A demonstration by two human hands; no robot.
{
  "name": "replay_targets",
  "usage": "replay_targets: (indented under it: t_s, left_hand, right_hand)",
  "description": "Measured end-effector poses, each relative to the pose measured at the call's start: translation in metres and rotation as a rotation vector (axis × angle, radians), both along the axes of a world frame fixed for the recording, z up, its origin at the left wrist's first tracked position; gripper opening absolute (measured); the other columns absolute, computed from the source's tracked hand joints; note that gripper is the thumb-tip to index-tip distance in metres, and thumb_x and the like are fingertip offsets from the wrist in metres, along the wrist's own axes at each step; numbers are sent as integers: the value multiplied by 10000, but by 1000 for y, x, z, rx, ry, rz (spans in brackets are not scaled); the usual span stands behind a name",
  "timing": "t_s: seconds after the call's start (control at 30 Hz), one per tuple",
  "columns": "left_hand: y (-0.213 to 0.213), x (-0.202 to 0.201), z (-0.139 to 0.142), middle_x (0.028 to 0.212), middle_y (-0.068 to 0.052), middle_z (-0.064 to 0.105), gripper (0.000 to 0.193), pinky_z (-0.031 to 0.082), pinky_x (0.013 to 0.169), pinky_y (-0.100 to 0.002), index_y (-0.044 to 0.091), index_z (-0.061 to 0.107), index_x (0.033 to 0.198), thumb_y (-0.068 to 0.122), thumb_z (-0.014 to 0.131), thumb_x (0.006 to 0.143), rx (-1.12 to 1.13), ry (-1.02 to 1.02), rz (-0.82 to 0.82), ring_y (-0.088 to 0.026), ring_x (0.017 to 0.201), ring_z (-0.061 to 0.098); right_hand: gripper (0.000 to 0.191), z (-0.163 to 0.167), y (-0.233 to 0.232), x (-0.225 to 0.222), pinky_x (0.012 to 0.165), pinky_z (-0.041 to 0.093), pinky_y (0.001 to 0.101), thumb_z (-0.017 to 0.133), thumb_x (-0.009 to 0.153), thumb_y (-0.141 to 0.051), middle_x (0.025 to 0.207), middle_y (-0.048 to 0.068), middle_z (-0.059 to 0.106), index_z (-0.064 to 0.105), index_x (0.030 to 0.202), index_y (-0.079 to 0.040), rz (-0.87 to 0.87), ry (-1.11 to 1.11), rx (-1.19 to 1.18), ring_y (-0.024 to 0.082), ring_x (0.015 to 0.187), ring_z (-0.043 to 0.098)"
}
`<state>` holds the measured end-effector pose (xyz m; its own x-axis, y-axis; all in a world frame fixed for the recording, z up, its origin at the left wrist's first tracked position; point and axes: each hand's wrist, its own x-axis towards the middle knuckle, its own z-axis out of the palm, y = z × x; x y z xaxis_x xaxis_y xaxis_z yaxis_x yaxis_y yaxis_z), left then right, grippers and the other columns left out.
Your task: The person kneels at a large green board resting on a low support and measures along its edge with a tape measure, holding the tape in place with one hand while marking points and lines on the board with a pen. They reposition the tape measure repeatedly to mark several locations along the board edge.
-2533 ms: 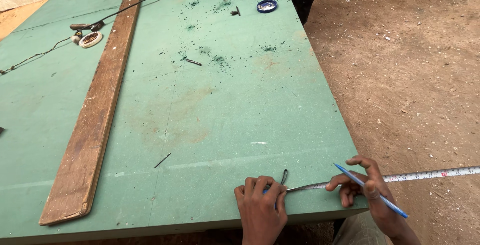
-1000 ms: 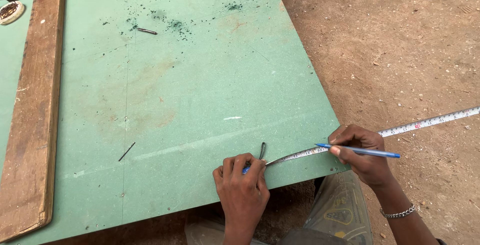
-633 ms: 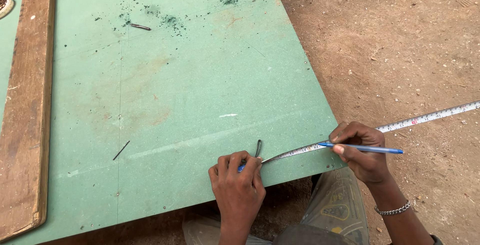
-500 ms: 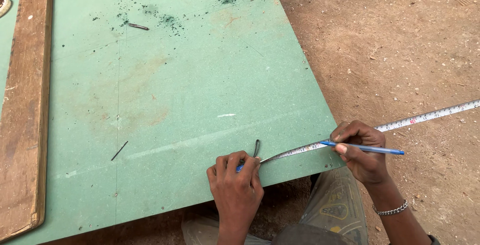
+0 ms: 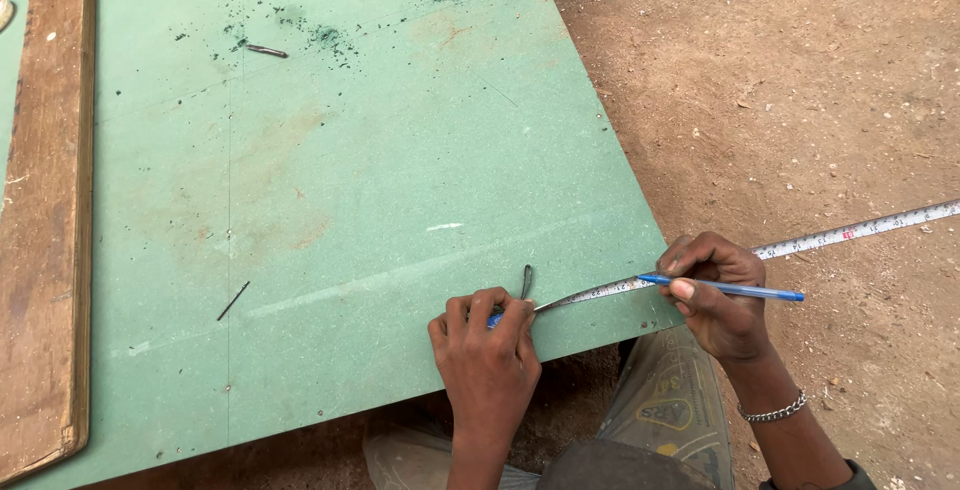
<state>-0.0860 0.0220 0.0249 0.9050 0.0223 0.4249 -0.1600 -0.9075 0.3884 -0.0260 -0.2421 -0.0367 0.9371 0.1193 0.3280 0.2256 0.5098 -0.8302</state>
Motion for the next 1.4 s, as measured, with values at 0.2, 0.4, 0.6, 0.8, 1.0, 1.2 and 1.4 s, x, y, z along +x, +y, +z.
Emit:
replay_targets:
  t_s: [0.2, 0.4, 0.6, 0.8, 1.0, 1.2, 1.4]
  left_hand:
    - [0, -2, 3, 974, 30, 663, 153, 427, 793, -428, 175, 786, 930, 124, 802, 787, 9, 17, 6, -227, 889, 565]
    - [0, -2, 3, 972, 36, 675, 121, 425, 779, -425, 168, 788, 916, 134, 801, 801, -1, 6, 6, -227, 869, 556]
    - [0, -2, 1, 975, 31, 684, 99, 423, 770, -420, 153, 791, 916, 153, 797, 817, -1, 7, 3, -225, 868, 557]
    - [-4, -5, 0, 959, 28, 690, 80, 418, 753, -416, 152, 790, 896, 159, 795, 816, -20, 48, 6, -220, 848, 557]
    - [-2, -2, 4, 969, 31, 704, 76, 417, 744, -420, 152, 794, 904, 159, 792, 828, -31, 73, -5, -224, 856, 573]
    - [-3, -2, 4, 994, 29, 712, 98, 422, 761, -425, 150, 796, 917, 147, 783, 819, -25, 55, -4, -229, 894, 595]
    - [-2, -2, 6, 988, 34, 713, 86, 421, 767, -428, 150, 797, 916, 145, 786, 830, -35, 56, -5, -227, 900, 601]
  right_hand:
    - [149, 0, 1, 0, 593, 462, 197, 734, 894, -15, 909, 138, 638, 630, 991, 28, 4, 5, -7, 68, 705, 551]
    - [149, 2, 1, 0, 593, 456, 186, 727, 896, -19, 911, 133, 631, 624, 993, 27, 18, 20, -11, 63, 723, 561]
    - [146, 4, 3, -1, 583, 460, 181, 720, 891, -15, 919, 136, 637, 625, 992, 31, 2, 36, -11, 53, 696, 557]
    - [137, 2, 4, -1, 591, 475, 187, 721, 903, -6, 905, 135, 639, 633, 998, 35, 7, 0, -2, 48, 688, 550]
    - [140, 3, 4, 0, 588, 478, 191, 716, 897, -4, 909, 143, 643, 632, 1000, 36, -6, 1, -1, 52, 684, 549]
    - [141, 4, 5, -2, 592, 471, 202, 716, 900, -1, 914, 147, 643, 629, 1003, 41, 6, -2, 18, 59, 686, 540]
    - [139, 3, 4, -1, 588, 467, 202, 708, 894, 6, 907, 149, 642, 626, 999, 43, -2, 0, 13, 60, 682, 537]
